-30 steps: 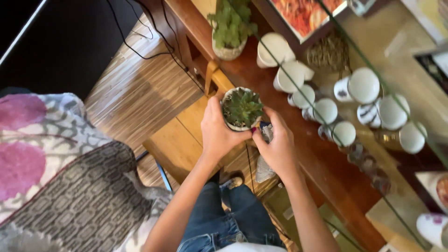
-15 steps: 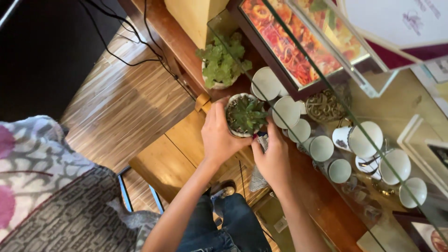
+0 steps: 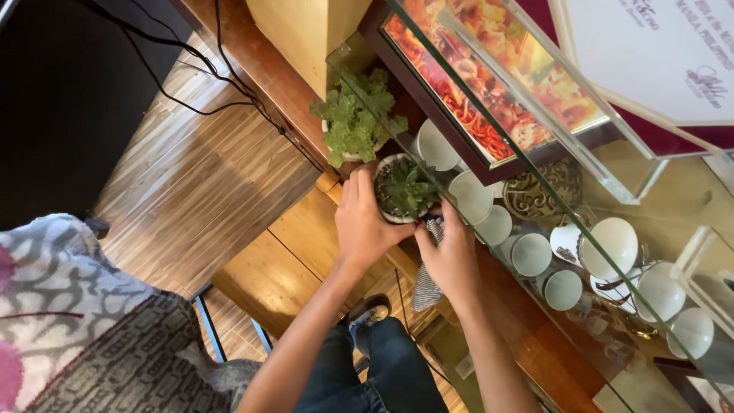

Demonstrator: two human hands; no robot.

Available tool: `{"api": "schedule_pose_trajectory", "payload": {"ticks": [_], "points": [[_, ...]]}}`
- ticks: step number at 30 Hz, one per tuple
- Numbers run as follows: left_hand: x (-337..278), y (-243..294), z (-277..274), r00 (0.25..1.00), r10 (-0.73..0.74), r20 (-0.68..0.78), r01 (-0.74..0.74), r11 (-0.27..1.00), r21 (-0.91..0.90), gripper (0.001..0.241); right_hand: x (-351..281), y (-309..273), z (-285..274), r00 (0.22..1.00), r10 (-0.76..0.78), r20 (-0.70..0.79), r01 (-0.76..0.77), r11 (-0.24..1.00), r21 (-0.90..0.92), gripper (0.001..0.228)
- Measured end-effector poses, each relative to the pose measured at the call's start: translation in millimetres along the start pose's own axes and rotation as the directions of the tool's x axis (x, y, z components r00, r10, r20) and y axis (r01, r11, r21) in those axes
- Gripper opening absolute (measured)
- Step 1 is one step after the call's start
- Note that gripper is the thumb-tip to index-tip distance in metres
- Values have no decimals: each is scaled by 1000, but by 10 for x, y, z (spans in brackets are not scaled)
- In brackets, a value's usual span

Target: Wiping small glass cups with a cloth and arranging them on a bar shelf.

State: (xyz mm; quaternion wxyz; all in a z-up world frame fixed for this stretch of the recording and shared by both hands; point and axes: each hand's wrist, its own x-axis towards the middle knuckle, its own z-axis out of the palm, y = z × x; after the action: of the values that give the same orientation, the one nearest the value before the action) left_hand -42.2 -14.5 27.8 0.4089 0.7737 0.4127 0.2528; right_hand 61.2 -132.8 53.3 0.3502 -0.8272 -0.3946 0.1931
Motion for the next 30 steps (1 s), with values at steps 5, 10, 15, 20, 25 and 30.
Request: {"api": "schedule_pose_trajectory", "payload": {"ticks": [5, 10, 15, 20, 25, 30], "points": [[2, -95, 67, 1000, -13, 23, 14, 1000, -22, 98, 31, 19, 31, 998, 59, 37, -59, 998, -2, 50], [10, -159, 76, 1000, 19, 0, -19, 999, -28, 98, 39, 13, 100, 997, 68, 42, -68, 997, -21, 51], [-50, -146, 73, 999, 33, -42, -36, 997, -68, 105, 40, -46, 103, 993, 96, 63, -95, 995, -8, 57], [-146, -57, 96, 996, -73, -48, 68, 993, -99, 105, 8, -30, 97, 990, 114, 85, -117, 993, 29, 63], [-310, 138, 27, 988, -103, -111, 87, 987, -138, 97, -73, 23, 49, 992, 94, 83, -99, 993, 59, 66], [-538, 187, 9, 983, -32, -178, 8, 991, -135, 53, -165, -118, -29, 994, 102, 46, -105, 992, 67, 54]]}}
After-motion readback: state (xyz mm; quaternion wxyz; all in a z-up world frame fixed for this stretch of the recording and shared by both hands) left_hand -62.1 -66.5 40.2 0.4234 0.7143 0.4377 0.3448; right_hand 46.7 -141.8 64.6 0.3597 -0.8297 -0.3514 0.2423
